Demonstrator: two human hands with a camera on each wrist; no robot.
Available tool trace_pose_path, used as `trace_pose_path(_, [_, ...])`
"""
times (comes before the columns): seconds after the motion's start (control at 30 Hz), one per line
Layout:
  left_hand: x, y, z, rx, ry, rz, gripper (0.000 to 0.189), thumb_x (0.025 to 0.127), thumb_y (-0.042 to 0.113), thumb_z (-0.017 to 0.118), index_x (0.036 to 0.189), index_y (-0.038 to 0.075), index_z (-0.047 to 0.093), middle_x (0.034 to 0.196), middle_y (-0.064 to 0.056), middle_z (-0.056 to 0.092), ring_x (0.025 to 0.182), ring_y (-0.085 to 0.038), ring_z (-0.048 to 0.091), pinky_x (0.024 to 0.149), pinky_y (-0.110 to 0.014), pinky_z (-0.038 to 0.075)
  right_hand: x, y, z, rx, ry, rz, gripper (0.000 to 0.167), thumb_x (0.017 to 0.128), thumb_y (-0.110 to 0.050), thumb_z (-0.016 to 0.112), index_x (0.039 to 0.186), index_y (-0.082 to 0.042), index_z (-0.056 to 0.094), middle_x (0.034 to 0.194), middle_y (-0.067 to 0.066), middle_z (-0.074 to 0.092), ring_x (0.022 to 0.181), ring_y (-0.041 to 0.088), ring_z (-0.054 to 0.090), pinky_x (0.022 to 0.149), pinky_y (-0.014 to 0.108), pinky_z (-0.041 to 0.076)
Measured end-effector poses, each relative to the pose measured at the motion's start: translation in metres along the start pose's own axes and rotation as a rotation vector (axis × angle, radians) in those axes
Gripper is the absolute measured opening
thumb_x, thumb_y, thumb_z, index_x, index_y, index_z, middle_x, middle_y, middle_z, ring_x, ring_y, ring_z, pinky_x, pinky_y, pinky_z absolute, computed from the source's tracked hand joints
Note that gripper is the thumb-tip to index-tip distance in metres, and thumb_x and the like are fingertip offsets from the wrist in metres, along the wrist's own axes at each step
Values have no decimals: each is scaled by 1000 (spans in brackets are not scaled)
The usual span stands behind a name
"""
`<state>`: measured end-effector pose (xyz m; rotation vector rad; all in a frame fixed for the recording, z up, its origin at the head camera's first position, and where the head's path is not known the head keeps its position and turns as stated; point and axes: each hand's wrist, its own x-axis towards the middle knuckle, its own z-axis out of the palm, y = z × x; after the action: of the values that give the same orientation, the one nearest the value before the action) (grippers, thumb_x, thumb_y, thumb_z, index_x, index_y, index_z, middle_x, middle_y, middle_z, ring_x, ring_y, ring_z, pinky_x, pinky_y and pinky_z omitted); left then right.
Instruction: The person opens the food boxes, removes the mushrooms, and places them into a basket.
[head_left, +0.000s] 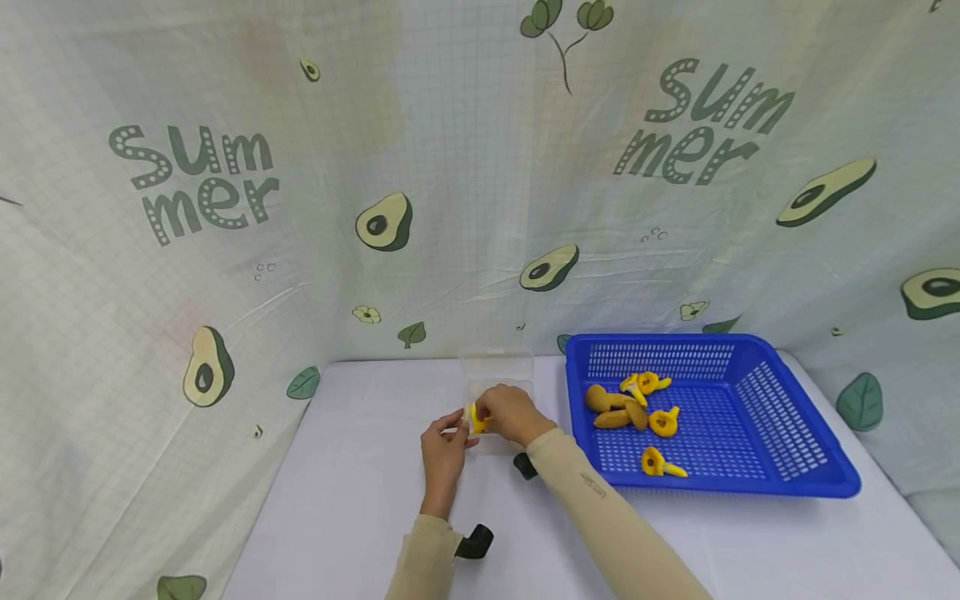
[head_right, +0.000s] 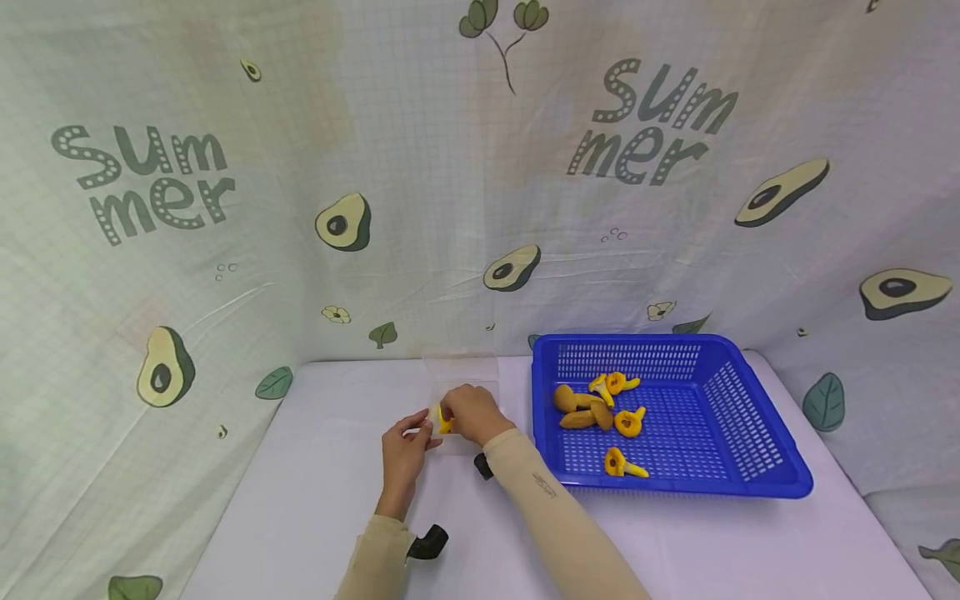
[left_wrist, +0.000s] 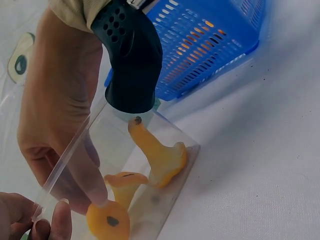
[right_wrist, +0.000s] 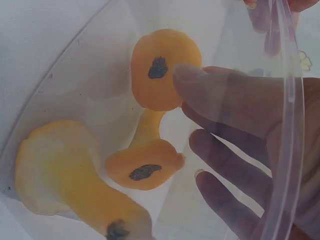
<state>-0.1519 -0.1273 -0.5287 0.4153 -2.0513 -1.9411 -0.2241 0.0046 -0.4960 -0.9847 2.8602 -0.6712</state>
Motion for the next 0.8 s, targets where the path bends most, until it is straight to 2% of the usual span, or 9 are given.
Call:
trace_pose_path(0.17, [-1, 1, 0, 0, 2, -7, 26, 97, -9, 66, 121, -15, 70, 104, -20, 61, 71, -18, 68, 63, -25, 67, 4, -2, 0, -16, -15, -8, 10, 83, -3, 89, 85, -6, 79, 83, 4, 74, 79, 21, 67, 76, 38, 63])
trace_pose_path(0.43, [-1, 2, 0, -11, -1, -5, 28, 97, -8, 67, 123, -17, 68, 106, -23, 62, 74, -26, 70, 64, -29, 68, 6, -2, 2, -69, -19, -12, 13, 84, -8, 90, 83, -9, 78, 80, 0, 72, 77, 18, 65, 73, 32, 60])
trace_pose_path(0.63, [0, -1, 0, -6, 1, -9, 26, 97, -9, 66, 122, -16, 69, 105, -20, 62, 74, -23, 68, 63, -24, 67, -1, -3, -4, -116, 70, -7, 9, 87, -8, 87, 86, -11, 79, 85, 2, 76, 79, 22, 67, 72, 37, 62])
trace_pose_path(0.8, [0, -1, 0, -3, 5, -5, 26, 97, -10, 65, 122, -16, 70, 104, -20, 62, 72, -21, 68, 63, -25, 67, -12, -8, -21, -94, 145, -10, 10, 87, -6, 86, 86, -12, 78, 85, 1, 76, 80, 23, 66, 71, 39, 59])
